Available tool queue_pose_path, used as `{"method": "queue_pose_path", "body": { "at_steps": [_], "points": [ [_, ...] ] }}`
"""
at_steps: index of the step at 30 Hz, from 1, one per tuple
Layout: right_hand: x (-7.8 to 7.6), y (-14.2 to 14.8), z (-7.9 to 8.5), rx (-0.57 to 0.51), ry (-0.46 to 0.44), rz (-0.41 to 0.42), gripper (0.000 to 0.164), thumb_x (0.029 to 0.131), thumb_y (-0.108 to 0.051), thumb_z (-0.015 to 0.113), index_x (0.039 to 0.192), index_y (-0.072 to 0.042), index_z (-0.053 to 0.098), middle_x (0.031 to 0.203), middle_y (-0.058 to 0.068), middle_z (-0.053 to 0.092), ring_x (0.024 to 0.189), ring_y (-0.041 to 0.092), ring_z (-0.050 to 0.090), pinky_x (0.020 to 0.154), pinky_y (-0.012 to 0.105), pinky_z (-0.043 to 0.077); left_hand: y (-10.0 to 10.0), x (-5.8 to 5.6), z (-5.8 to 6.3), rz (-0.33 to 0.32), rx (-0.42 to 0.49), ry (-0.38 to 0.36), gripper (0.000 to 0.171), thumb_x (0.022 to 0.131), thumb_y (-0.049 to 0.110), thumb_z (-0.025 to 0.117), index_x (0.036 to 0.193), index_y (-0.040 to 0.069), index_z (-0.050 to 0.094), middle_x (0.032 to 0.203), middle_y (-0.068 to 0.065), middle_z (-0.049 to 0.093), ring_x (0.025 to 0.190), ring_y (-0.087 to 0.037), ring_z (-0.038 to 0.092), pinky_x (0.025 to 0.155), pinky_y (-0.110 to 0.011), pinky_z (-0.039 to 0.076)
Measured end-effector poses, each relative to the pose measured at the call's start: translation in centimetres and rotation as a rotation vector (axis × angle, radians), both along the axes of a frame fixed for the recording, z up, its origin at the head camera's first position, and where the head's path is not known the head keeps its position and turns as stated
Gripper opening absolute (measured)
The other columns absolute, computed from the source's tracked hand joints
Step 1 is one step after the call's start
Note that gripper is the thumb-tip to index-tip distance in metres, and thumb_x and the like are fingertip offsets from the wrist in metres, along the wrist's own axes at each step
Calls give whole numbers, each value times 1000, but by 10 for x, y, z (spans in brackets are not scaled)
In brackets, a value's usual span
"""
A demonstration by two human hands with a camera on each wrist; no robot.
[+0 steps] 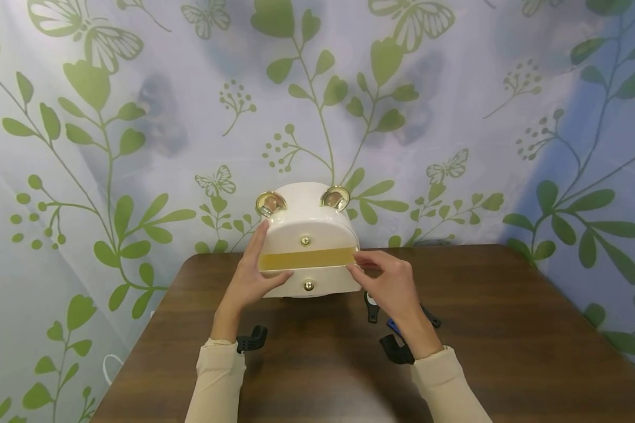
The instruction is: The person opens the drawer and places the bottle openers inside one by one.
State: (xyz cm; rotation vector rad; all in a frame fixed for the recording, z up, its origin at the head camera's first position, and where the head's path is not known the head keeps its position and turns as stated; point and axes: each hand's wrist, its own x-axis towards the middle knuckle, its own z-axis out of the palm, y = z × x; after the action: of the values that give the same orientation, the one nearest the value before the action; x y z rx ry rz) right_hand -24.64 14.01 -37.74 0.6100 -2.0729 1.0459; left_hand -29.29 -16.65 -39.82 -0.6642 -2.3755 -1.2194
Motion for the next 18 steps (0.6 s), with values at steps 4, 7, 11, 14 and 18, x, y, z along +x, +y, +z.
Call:
{"method": "queue_pose_path", "body": {
  "at_steps": [4,7,11,14,18],
  "points": [
    [-1,9,2,-11,-45,0,26,81,-8,88,106,-3,80,101,7,79,86,20,77,75,35,62,-1,1,0,3,6,-4,117,81,27,90,167,31,12,173,7,11,159,-24,14,123,-60,24],
    [-2,17,4,2,-79,-22,26,83,-9,87,108,-4,79,102,8,79,87,21,78,78,37,62,-1,2,0,5,8,-8,117,81,27,90,167,31,12,173,7,11,159,-24,14,123,-60,25],
    [-3,30,5,17,-152,-68,28,85,-14,86,111,-5,79,103,9,79,89,24,78,80,40,62,-1,2,-1,6,7,-9,117,81,27,90,167,32,12,173,7,10,160,-24,14,123,-60,25],
    [-4,40,5,24,-208,-90,30,87,-16,84,114,-5,78,104,11,79,91,26,78,81,43,62,-1,0,-1,4,5,-5,118,80,27,90,167,34,11,173,8,10,159,-23,14,123,-59,25],
    [-7,51,2,40,-266,-113,32,89,-18,83,118,-6,77,108,12,78,94,29,77,82,46,62,-1,-1,-2,3,6,-3,118,80,27,91,167,36,11,173,10,11,159,-21,14,123,-58,25]
  ]
}}
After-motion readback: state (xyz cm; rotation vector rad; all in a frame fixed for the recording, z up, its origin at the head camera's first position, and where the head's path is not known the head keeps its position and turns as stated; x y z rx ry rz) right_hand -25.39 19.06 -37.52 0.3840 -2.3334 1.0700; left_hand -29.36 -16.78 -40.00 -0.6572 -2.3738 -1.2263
